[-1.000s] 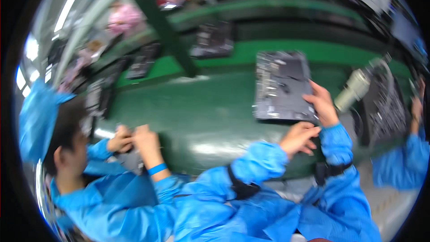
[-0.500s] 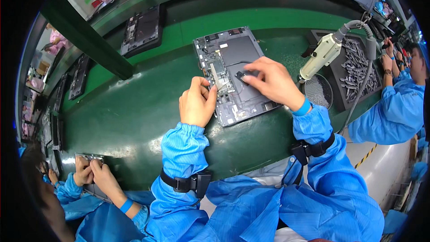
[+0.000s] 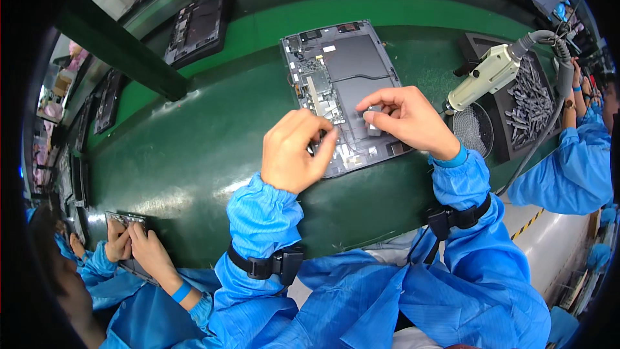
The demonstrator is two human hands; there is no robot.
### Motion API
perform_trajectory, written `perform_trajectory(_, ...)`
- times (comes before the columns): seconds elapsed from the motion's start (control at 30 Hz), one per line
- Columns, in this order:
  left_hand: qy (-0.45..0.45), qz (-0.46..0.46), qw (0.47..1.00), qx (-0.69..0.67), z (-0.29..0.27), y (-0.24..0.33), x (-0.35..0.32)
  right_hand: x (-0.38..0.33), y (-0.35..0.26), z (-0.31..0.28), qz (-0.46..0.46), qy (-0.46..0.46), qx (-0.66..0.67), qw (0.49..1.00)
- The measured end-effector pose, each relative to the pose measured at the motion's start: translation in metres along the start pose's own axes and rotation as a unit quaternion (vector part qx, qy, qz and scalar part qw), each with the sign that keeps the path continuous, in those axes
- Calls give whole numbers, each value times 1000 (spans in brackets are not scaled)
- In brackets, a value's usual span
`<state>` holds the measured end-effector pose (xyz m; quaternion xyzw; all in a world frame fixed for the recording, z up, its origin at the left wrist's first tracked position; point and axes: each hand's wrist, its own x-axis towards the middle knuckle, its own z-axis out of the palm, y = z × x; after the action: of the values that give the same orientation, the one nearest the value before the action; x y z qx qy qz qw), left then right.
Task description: Assembling internal components and screwing the casing onto tablets on a production line.
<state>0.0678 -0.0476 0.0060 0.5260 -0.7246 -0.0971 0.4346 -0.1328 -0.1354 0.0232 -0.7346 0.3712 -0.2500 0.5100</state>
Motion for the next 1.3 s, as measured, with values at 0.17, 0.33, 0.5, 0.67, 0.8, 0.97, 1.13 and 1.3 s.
perform_trajectory(0.17, -57, 89, 994, 3, 7, 24, 8, -7, -3, -13, 27, -3, 147, 989)
perform_trajectory(0.33, -13, 27, 999, 33, 8, 26, -11, -14, 1, 13, -22, -80, 148, 985)
perform_trajectory(0.5, -9, 23, 1000, 8, 4, 22, -18, -23, -3, 12, -24, -30, 74, 997)
perform_trajectory(0.67, 31, -128, 989, -64, -6, 19, -17, -23, -15, -3, -104, -189, -95, 972)
perform_trajectory(0.8, 22, -124, 987, -97, -4, 9, -8, -20, 2, -6, -145, -165, -161, 962)
perform_trajectory(0.97, -27, -171, 979, -107, -17, 14, -11, -14, 7, -7, -124, 50, -235, 963)
perform_trajectory(1.13, -103, -108, 983, -108, -2, 12, -10, -19, 25, -11, -124, 87, -219, 964)
perform_trajectory(1.3, -101, -77, 991, -46, -5, 28, -21, -29, 4, -12, -178, 70, -140, 971)
